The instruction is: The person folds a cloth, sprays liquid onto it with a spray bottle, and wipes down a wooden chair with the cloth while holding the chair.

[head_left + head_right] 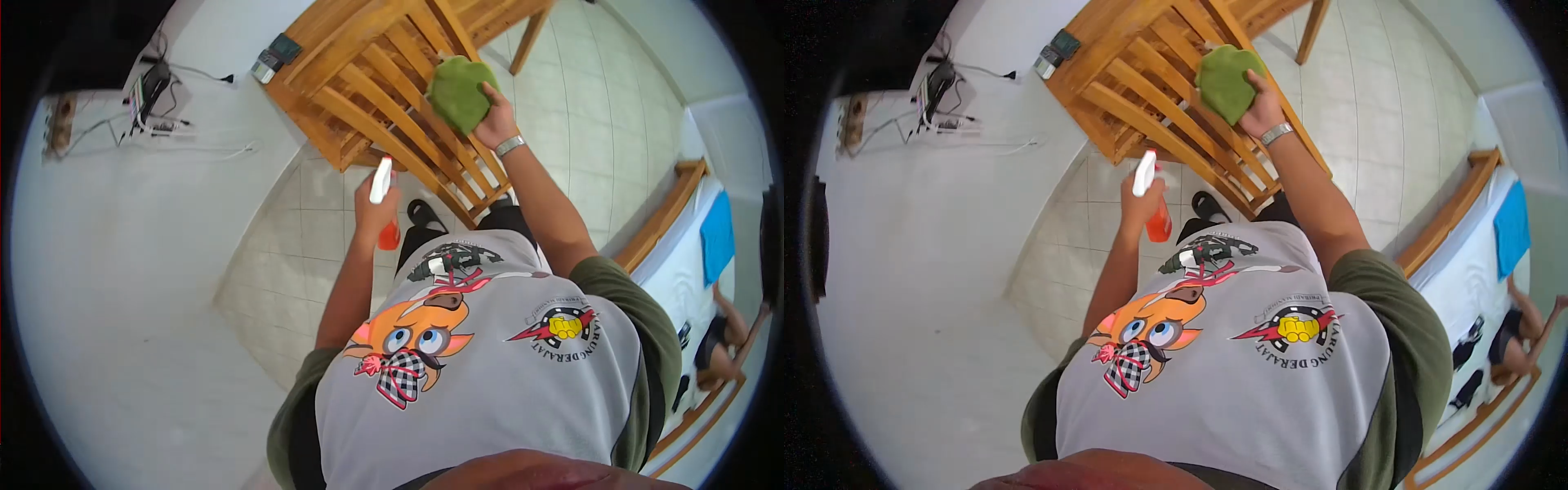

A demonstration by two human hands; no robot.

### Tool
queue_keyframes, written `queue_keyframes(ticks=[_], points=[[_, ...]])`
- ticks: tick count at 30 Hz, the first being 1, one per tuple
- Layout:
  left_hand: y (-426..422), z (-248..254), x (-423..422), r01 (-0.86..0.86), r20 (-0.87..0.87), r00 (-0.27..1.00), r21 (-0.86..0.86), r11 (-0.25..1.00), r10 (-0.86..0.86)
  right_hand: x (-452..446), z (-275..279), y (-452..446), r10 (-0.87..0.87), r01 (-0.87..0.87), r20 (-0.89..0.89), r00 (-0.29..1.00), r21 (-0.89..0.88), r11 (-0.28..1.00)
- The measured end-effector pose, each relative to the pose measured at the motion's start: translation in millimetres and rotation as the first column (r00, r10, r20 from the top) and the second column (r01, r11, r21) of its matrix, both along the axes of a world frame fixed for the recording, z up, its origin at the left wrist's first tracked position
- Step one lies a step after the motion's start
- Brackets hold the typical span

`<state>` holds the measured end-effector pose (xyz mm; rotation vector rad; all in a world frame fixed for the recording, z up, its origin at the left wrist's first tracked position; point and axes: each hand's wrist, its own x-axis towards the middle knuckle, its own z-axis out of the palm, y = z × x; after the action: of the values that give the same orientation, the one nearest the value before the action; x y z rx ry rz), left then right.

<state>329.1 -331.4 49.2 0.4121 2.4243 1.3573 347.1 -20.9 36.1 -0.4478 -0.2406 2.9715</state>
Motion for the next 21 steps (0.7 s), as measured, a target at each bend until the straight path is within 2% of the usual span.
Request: queue_keyframes(ticks=[1, 2, 4, 5, 6, 8, 9, 10, 12, 13, 15, 16, 18, 19, 21], points=[[10, 11, -10, -0.017, -0.08, 0.997, 0.042, 0.999, 0.021, -3, 4, 7, -0.046, 0.045, 0.012, 0.999, 0.096, 0.994], [19, 21, -20, -0.03, -0.156, 0.987, 0.082, 0.996, 0.043, -5, 10, 11, -0.023, 0.023, 0.004, 1.0, 0.112, 0.993], [34, 49, -40, -0.152, -0.007, 0.988, 0.098, 0.984, 0.153, -3, 23, 17, -0.088, 0.082, 0.022, 0.996, 0.196, 0.977], [35, 50, -59, -0.156, -0.07, 0.985, 0.015, 0.988, 0.156, -7, 21, 16, -0.107, 0.099, 0.024, 0.994, 0.227, 0.969], [36, 50, -70, -0.175, -0.068, 0.982, 0.026, 0.984, 0.177, -6, 20, 18, -0.088, 0.08, 0.023, 0.996, 0.238, 0.968], [37, 52, -89, -0.187, -0.211, 0.959, 0.021, 0.982, 0.187, -2, 21, 14, -0.112, 0.091, 0.095, 0.989, 0.207, 0.974], [39, 59, -93, -0.199, -0.173, 0.967, -0.057, 0.978, 0.186, 1, 22, 11, -0.113, 0.084, 0.128, 0.985, 0.212, 0.974], [40, 61, -96, -0.211, -0.174, 0.964, -0.049, 0.976, 0.199, 0, 16, 10, -0.102, 0.073, 0.125, 0.987, 0.219, 0.973], [43, 63, -97, -0.185, -0.158, 0.976, -0.221, 0.958, 0.152, 1, 4, 8, -0.126, 0.069, 0.196, 0.972, 0.274, 0.959], [40, 51, -98, -0.191, -0.157, 0.975, -0.219, 0.957, 0.159, 0, 5, 5, -0.12, 0.062, 0.197, 0.973, 0.276, 0.959], [33, 30, -95, -0.153, -0.238, 0.959, 0.023, 0.988, 0.153, -5, 3, -9, -0.181, 0.072, 0.244, 0.953, 0.398, 0.915], [31, 28, -92, -0.158, -0.236, 0.959, 0.023, 0.987, 0.159, -11, 3, -11, -0.176, 0.066, 0.246, 0.953, 0.398, 0.915], [26, 24, -77, -0.197, 0.064, 0.979, 0.059, 0.979, 0.194, -21, 1, -19, -0.202, 0.053, 0.216, 0.955, 0.546, 0.836], [23, 19, -71, -0.224, 0.05, 0.974, 0.021, 0.974, 0.223, -25, 18, -28, -0.196, 0.046, 0.218, 0.956, 0.547, 0.836], [17, 11, -58, -0.224, 0.004, 0.975, 0.054, 0.973, 0.224, -36, 52, -50, -0.297, -0.057, 0.225, 0.928, 0.874, 0.482]])
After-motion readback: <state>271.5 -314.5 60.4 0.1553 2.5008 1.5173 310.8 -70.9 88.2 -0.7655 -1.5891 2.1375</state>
